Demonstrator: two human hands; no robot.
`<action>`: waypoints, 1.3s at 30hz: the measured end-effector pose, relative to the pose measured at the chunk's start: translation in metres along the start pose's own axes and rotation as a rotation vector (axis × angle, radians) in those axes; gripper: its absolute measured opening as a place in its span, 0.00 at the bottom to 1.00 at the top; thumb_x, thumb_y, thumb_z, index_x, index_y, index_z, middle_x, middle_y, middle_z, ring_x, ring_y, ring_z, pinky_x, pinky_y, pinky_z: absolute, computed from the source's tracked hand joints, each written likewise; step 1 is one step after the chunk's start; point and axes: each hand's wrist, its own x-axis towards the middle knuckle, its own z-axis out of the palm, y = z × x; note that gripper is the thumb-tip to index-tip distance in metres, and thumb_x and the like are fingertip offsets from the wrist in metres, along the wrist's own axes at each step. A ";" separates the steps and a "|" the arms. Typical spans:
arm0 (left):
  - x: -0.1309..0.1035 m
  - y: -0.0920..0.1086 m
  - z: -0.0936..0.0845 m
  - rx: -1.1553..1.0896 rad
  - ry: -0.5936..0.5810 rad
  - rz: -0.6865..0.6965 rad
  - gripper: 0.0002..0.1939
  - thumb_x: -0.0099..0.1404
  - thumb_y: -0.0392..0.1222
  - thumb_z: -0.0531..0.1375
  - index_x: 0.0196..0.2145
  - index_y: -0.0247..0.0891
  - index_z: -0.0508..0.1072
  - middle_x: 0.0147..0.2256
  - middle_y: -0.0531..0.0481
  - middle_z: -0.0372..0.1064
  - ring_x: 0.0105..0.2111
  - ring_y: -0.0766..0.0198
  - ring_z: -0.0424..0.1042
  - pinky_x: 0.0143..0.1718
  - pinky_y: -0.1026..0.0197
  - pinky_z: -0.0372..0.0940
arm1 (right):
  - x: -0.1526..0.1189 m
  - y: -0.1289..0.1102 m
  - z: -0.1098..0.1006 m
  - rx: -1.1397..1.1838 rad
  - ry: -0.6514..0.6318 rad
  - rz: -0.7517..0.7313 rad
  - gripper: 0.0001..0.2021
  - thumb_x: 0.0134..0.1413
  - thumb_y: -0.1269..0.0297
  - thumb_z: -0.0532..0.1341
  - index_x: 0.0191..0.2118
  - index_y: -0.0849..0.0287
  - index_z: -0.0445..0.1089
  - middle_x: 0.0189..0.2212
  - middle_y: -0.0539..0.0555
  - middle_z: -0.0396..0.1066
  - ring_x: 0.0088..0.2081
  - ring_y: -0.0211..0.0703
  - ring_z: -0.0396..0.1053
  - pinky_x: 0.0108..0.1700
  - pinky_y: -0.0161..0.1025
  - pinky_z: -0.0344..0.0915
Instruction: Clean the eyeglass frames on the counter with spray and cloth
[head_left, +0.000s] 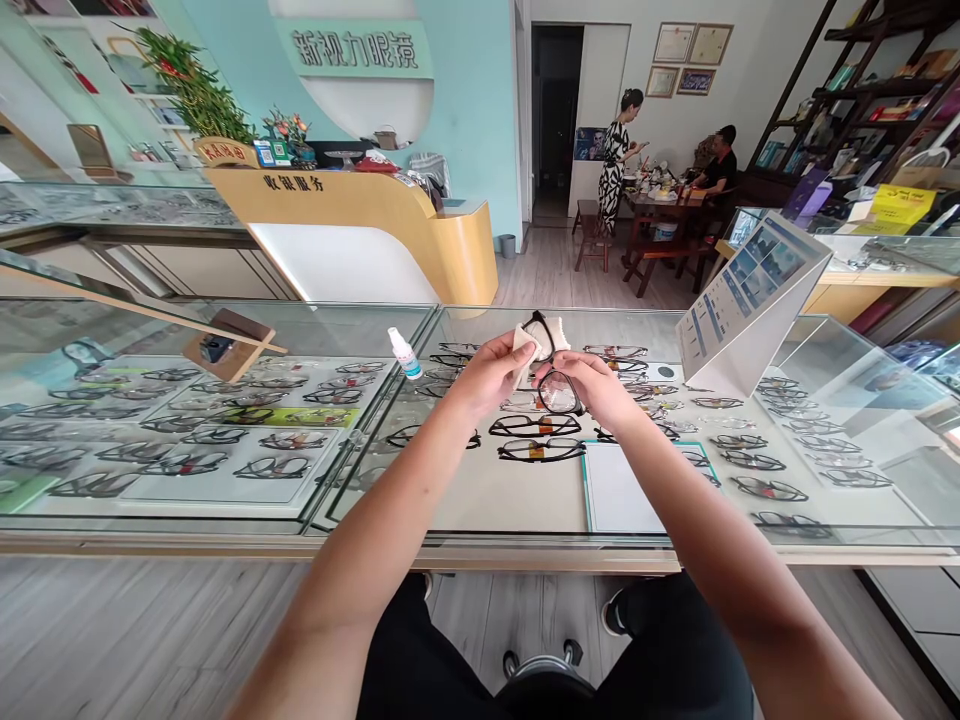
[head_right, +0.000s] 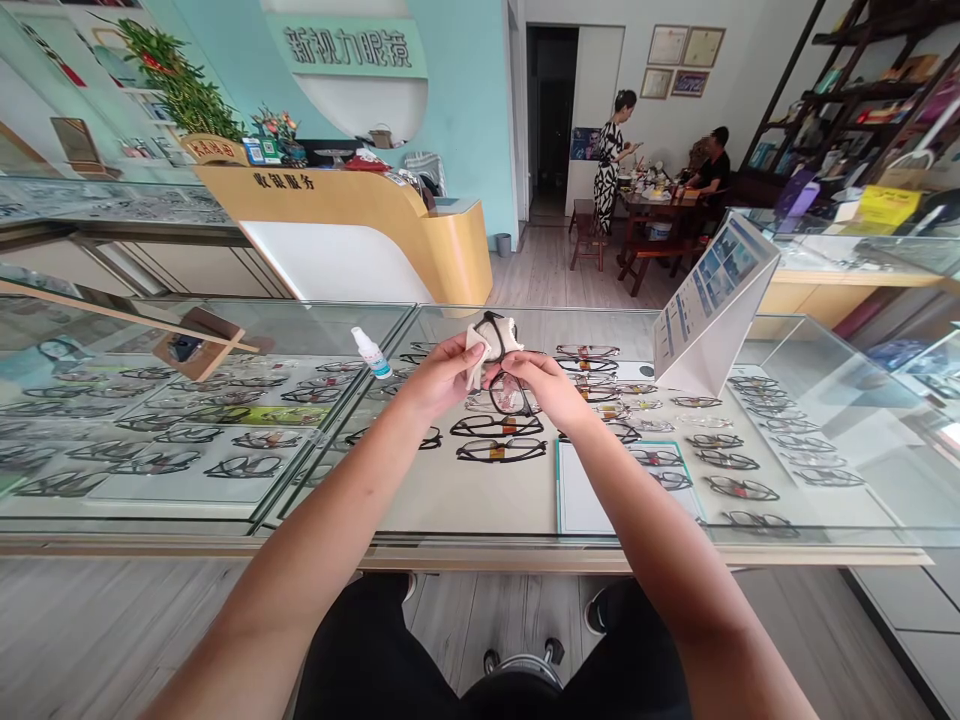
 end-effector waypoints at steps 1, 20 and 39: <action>0.000 0.001 -0.001 -0.006 -0.010 0.002 0.28 0.59 0.65 0.79 0.35 0.41 0.74 0.28 0.52 0.70 0.28 0.62 0.70 0.36 0.54 0.70 | 0.000 0.000 0.000 0.010 -0.003 0.001 0.18 0.61 0.43 0.71 0.33 0.54 0.81 0.36 0.55 0.80 0.37 0.48 0.71 0.46 0.47 0.73; -0.001 -0.004 -0.004 -0.037 -0.032 0.055 0.26 0.61 0.55 0.82 0.46 0.36 0.82 0.45 0.40 0.85 0.32 0.64 0.76 0.34 0.60 0.69 | -0.001 -0.001 -0.003 0.038 -0.037 0.034 0.20 0.60 0.42 0.73 0.33 0.56 0.83 0.33 0.54 0.80 0.35 0.47 0.72 0.45 0.44 0.72; -0.004 0.001 0.005 0.020 0.036 0.037 0.30 0.54 0.60 0.84 0.36 0.36 0.77 0.26 0.50 0.76 0.22 0.66 0.71 0.23 0.62 0.65 | -0.003 -0.004 -0.006 0.003 -0.098 0.028 0.18 0.64 0.45 0.70 0.34 0.57 0.84 0.36 0.54 0.81 0.39 0.47 0.73 0.49 0.44 0.70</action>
